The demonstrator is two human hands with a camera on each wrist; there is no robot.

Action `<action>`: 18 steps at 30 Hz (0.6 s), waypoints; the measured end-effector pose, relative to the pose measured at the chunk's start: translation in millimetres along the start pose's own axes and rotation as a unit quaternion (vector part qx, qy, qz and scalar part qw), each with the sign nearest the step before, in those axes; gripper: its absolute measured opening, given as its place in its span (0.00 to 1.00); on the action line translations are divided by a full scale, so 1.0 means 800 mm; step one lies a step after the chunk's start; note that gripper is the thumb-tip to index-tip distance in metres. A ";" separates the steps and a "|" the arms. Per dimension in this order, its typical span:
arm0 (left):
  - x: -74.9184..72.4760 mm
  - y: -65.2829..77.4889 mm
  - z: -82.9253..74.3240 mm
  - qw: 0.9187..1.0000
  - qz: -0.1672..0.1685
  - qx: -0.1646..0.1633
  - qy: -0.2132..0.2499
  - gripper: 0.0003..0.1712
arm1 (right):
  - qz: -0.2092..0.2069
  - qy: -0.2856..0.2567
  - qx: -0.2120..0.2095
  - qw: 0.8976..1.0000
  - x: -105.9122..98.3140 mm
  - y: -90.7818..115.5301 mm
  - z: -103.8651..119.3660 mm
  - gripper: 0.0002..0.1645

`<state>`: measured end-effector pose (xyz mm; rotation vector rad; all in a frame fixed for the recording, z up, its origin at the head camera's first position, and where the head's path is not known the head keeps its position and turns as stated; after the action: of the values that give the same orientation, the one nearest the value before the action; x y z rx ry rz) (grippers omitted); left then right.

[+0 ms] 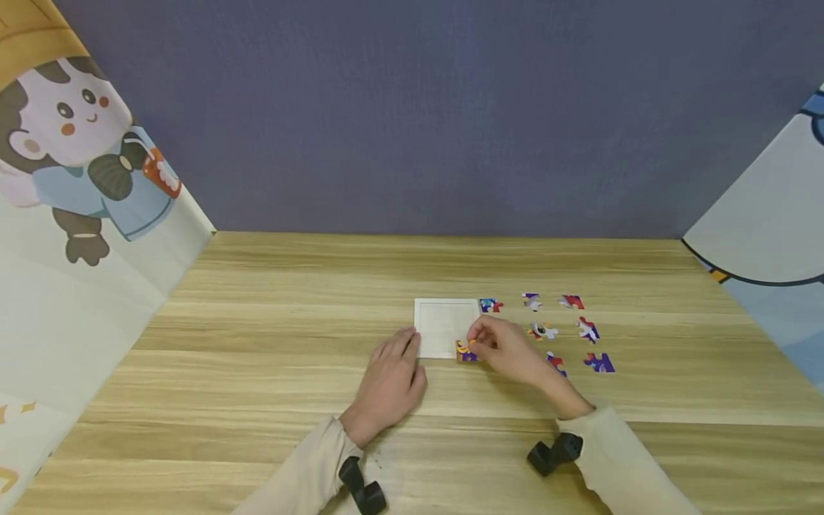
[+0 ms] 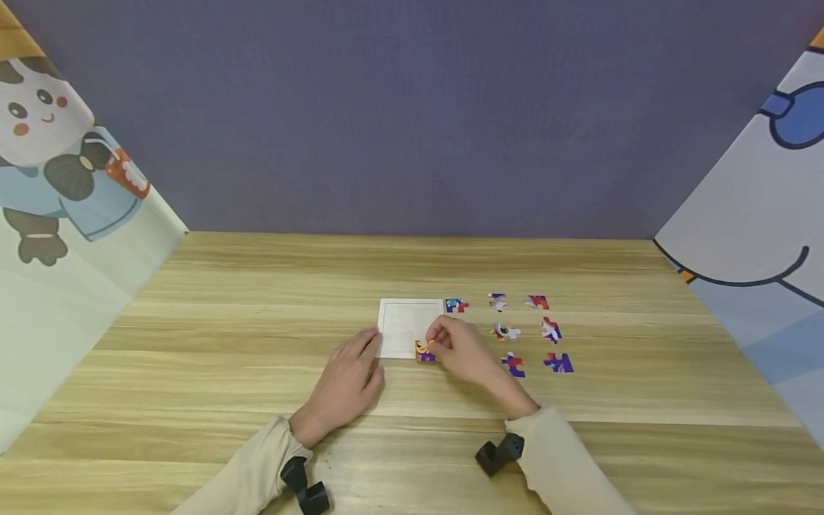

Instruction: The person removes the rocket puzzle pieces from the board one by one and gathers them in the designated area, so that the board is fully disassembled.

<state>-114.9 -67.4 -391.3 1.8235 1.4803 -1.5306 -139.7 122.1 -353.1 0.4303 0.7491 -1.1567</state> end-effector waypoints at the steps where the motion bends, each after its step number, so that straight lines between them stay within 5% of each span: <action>1: 0.000 0.000 0.000 1.000 0.000 0.000 0.000 0.27 | 0.002 -0.003 0.002 1.000 -0.001 0.001 -0.001 0.02; 11: 0.000 0.000 0.000 1.000 0.016 -0.009 0.006 0.27 | -0.013 -0.017 -0.015 1.000 -0.007 0.011 -0.006 0.03; 18: -0.001 0.000 0.000 1.000 0.020 -0.014 0.008 0.27 | 0.001 -0.012 0.016 1.000 -0.012 0.017 -0.021 0.02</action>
<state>-114.7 -67.6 -390.9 1.8429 1.4555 -1.4732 -134.4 144.3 -358.1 0.4427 0.7090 -1.1721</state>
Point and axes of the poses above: each hand's wrist, its own y-axis away from the middle knuckle, its own x-axis out of the palm, z = x × y, the point moved 4 cm from there along -y, towards the middle knuckle, and after that the axes turned 2 degrees about y, right-handed, at the moved point
